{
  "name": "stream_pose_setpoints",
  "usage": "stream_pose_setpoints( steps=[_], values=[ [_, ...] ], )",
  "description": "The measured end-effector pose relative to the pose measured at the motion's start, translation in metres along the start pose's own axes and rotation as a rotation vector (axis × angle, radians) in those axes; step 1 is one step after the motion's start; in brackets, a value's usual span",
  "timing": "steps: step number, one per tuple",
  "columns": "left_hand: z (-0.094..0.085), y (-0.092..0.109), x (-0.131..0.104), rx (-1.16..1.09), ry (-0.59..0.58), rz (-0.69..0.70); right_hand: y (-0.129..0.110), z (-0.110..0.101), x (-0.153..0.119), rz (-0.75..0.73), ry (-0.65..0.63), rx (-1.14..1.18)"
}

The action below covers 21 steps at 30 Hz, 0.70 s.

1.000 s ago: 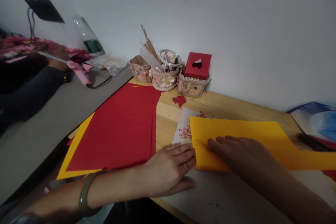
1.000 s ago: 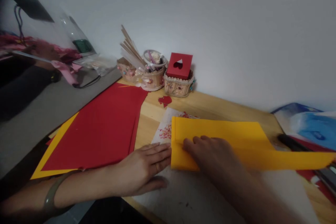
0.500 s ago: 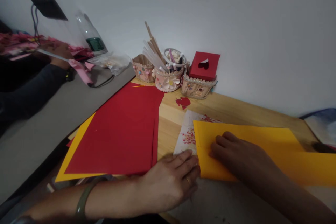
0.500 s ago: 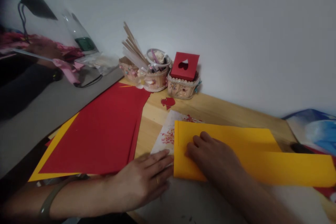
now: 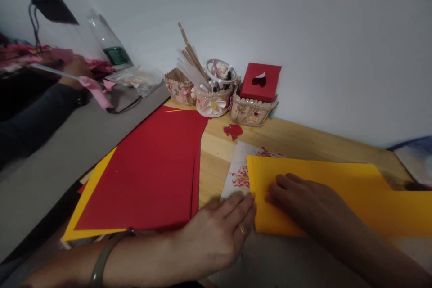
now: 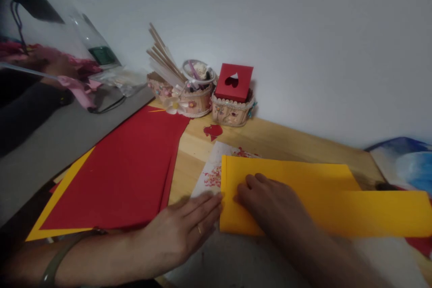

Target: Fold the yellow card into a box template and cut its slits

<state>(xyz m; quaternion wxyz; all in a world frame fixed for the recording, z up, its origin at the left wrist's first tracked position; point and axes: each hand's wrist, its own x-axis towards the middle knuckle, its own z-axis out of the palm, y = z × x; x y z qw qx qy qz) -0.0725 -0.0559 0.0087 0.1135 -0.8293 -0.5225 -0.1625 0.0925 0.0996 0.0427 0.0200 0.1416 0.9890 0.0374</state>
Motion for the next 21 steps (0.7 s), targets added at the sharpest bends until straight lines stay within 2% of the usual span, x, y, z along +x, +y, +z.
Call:
stream_pose_setpoints(
  steps=[5, 11, 21],
  values=[
    [0.0027, -0.0007, 0.0025, 0.015, -0.01, 0.019, 0.0008, 0.0009, 0.0004, -0.02, 0.024, -0.009],
    [-0.002, 0.0004, 0.0038, 0.105, -0.101, 0.085, 0.0014, 0.0023, 0.0003, -0.024, 0.034, -0.013],
    [-0.0041, 0.0016, 0.0039, 0.125, -0.116, 0.08, 0.0004, 0.0002, 0.0005, -0.012, 0.049, -0.021]
  ],
)
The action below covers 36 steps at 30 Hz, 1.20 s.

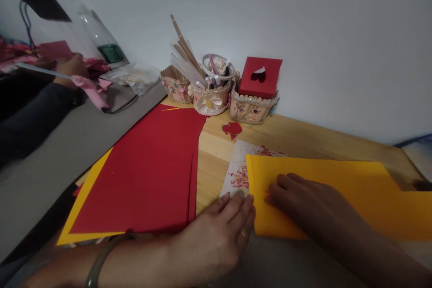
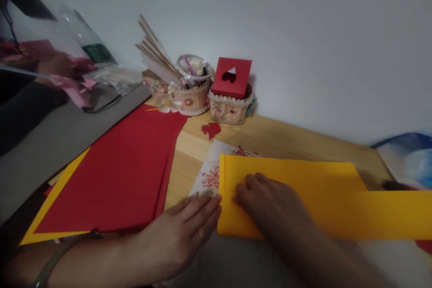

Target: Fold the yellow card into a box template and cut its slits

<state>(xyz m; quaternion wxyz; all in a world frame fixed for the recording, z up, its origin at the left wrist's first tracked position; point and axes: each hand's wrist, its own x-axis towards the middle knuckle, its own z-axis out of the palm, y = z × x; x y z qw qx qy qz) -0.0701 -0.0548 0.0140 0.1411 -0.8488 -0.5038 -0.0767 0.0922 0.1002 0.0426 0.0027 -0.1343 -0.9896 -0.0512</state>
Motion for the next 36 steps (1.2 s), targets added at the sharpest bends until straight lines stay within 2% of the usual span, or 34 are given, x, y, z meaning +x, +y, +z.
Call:
stream_pose_setpoints(
  steps=[17, 25, 33, 36],
  values=[
    [0.0011, -0.0019, -0.0013, -0.014, 0.018, 0.024, 0.0038, 0.007, 0.0012, -0.041, 0.024, -0.042],
    [-0.0008, -0.0047, 0.0017, -0.017, 0.022, 0.059, 0.0044, 0.0087, -0.0011, -0.069, -0.033, -0.055],
    [0.0012, -0.0026, 0.0007, 0.007, 0.029, 0.044, 0.0022, 0.0096, -0.0014, -0.037, 0.081, -0.074],
    [0.0008, -0.002, 0.0002, 0.015, 0.031, 0.055, 0.0021, 0.01, -0.0007, -0.038, 0.077, -0.079]
  ],
)
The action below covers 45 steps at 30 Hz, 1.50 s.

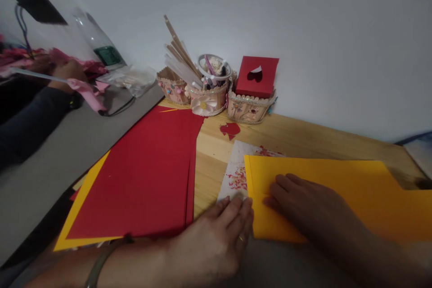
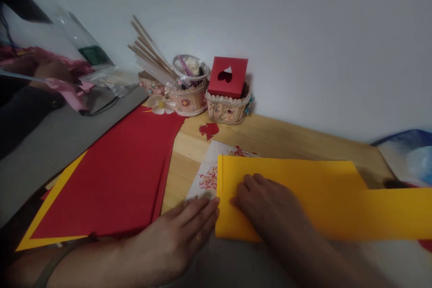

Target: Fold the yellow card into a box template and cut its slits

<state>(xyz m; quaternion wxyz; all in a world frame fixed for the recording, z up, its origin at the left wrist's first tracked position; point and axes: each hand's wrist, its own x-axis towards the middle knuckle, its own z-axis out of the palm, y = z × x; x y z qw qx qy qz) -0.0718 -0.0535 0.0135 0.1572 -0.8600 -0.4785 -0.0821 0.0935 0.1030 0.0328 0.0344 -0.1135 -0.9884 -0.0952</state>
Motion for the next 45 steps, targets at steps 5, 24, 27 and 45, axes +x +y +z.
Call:
stream_pose_setpoints(
  steps=[5, 24, 27, 45],
  values=[
    [-0.001, -0.001, 0.0, 0.003, -0.009, 0.019, 0.0, 0.002, -0.002, -0.007, -0.002, 0.007],
    [0.004, -0.011, 0.005, -0.167, 0.086, -0.043, -0.002, 0.001, -0.002, 0.029, -0.001, -0.068],
    [0.004, -0.015, 0.007, -0.166, 0.083, -0.042, -0.001, 0.001, -0.002, 0.07, 0.076, -0.109],
    [0.002, -0.024, 0.005, -0.215, 0.014, -0.058, -0.049, 0.011, -0.057, -0.088, 0.165, 0.38]
  ],
)
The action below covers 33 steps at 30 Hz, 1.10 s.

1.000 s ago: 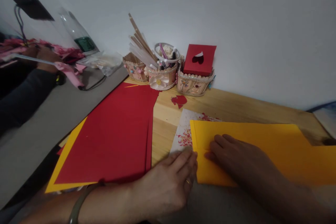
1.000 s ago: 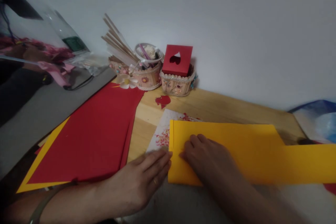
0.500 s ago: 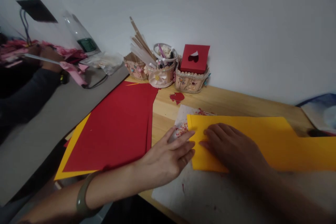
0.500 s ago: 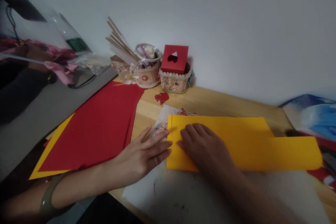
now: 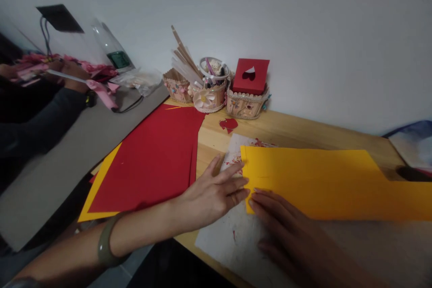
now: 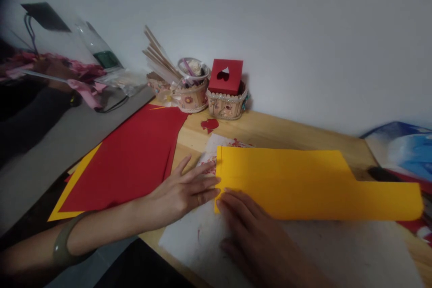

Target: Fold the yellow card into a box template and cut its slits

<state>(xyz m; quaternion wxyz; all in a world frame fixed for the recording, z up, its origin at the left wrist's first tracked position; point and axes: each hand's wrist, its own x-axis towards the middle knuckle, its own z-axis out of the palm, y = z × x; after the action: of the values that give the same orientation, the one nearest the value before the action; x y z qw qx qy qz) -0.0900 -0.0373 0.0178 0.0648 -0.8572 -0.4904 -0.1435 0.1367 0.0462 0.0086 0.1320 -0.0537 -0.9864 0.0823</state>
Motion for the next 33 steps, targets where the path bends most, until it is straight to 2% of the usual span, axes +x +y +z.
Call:
stream_pose_setpoints(
  steps=[3, 13, 19, 25, 29, 33],
  values=[
    [0.001, 0.0, -0.001, 0.026, -0.037, -0.01, 0.0, -0.003, -0.003, 0.017, -0.067, 0.014],
    [0.007, -0.007, -0.001, -0.03, -0.036, -0.084, -0.002, -0.005, -0.003, 0.015, -0.138, 0.05],
    [0.003, -0.009, 0.003, -0.028, -0.03, -0.03, 0.0, -0.001, -0.002, 0.026, -0.127, 0.09],
    [-0.001, -0.01, 0.007, 0.018, -0.008, 0.055, 0.002, 0.004, -0.009, 0.035, -0.149, 0.225],
    [0.001, -0.009, 0.006, 0.012, 0.002, 0.038, 0.003, 0.006, -0.012, 0.052, -0.166, 0.194],
    [0.001, -0.007, 0.006, -0.018, 0.008, 0.023, 0.004, 0.006, -0.014, -0.008, -0.186, 0.169]
  ],
)
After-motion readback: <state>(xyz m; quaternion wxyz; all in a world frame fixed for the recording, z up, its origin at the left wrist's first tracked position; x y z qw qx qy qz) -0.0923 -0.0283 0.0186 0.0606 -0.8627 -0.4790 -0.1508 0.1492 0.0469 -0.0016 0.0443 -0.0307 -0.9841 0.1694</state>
